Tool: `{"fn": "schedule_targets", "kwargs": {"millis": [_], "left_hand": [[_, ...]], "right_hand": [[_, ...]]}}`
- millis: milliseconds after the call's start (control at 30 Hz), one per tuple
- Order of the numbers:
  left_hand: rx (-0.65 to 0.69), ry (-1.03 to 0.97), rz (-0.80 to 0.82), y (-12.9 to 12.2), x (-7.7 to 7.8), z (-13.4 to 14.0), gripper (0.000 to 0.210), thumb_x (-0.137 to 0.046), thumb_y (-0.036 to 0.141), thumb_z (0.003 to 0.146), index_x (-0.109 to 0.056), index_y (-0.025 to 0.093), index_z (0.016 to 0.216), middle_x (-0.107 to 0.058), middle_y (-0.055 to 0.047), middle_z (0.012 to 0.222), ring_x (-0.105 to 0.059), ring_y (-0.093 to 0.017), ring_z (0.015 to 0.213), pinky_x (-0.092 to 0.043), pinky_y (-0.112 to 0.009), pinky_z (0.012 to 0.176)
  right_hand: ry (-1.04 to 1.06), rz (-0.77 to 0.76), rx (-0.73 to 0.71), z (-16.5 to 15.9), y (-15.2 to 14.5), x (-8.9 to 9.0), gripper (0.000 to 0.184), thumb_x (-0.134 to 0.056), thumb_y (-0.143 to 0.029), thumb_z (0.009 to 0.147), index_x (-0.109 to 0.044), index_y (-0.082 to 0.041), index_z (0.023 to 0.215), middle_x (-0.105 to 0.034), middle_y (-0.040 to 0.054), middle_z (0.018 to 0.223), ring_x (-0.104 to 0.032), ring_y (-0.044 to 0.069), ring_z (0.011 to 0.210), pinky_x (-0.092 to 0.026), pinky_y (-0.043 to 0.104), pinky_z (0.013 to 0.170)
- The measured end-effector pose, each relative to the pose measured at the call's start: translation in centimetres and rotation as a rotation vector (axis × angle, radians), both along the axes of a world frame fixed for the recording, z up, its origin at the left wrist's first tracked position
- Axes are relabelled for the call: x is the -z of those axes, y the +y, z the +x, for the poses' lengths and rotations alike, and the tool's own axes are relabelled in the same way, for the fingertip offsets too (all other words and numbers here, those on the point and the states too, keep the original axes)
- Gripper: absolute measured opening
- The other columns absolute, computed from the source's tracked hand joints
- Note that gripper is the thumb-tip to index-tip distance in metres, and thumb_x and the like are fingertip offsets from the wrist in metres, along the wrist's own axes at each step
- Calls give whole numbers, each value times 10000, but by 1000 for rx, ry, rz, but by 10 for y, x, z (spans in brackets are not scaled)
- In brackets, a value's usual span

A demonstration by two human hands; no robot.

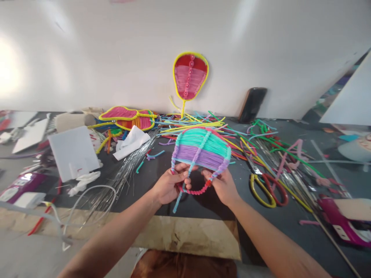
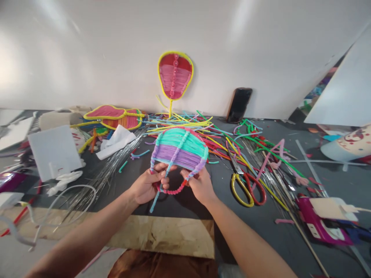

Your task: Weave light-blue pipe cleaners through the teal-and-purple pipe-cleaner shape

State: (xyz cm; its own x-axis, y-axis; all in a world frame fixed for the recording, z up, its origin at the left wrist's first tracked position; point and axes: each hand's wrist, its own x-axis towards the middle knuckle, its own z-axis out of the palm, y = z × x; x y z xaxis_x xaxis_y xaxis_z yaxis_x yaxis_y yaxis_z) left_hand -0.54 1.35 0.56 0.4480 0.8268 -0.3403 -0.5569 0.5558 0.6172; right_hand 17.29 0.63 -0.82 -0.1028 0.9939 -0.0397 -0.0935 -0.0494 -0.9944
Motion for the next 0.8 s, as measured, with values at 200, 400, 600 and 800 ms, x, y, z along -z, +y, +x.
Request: {"fn": "schedule_targets", "kwargs": {"millis": [200, 400, 600, 800], "left_hand": [[-152, 29, 19, 11, -7, -6, 187, -710, 93, 703, -666, 129, 881, -661, -85, 1005, -475, -18, 521, -364, -137, 438], [-104, -17, -82, 10, -18, -6, 227, -714, 75, 673, -659, 122, 888, -581, -9, 650, -439, -34, 478, -322, -115, 386], [-144, -29, -88, 10, -20, -8, 180, -710, 59, 665, -638, 137, 810, -665, -56, 917, -431, -13, 481, -326, -107, 370], [-136, -3, -80, 12, -19, -9, 182, -702, 54, 664, -617, 139, 801, -661, -46, 886, -410, -2, 461, -300, -92, 360]], "right_hand": [[114, 67, 198, 8, 8, 8, 299, -588, -327, 809, -485, -232, 1072, -559, -35, 787, -468, 71, 499, -374, 228, 467], [-31, 103, 276, 19, 12, 9, 185, -586, -314, 807, -534, -216, 956, -559, -23, 725, -504, 111, 586, -426, 252, 561], [-364, 173, 162, 26, 12, 2, 275, -578, -370, 809, -603, -202, 1025, -639, 58, 942, -556, 180, 790, -442, 307, 697], [-494, 169, 20, 29, 12, -2, 253, -604, -393, 798, -649, -196, 950, -661, 51, 900, -589, 189, 802, -450, 308, 730]]}}
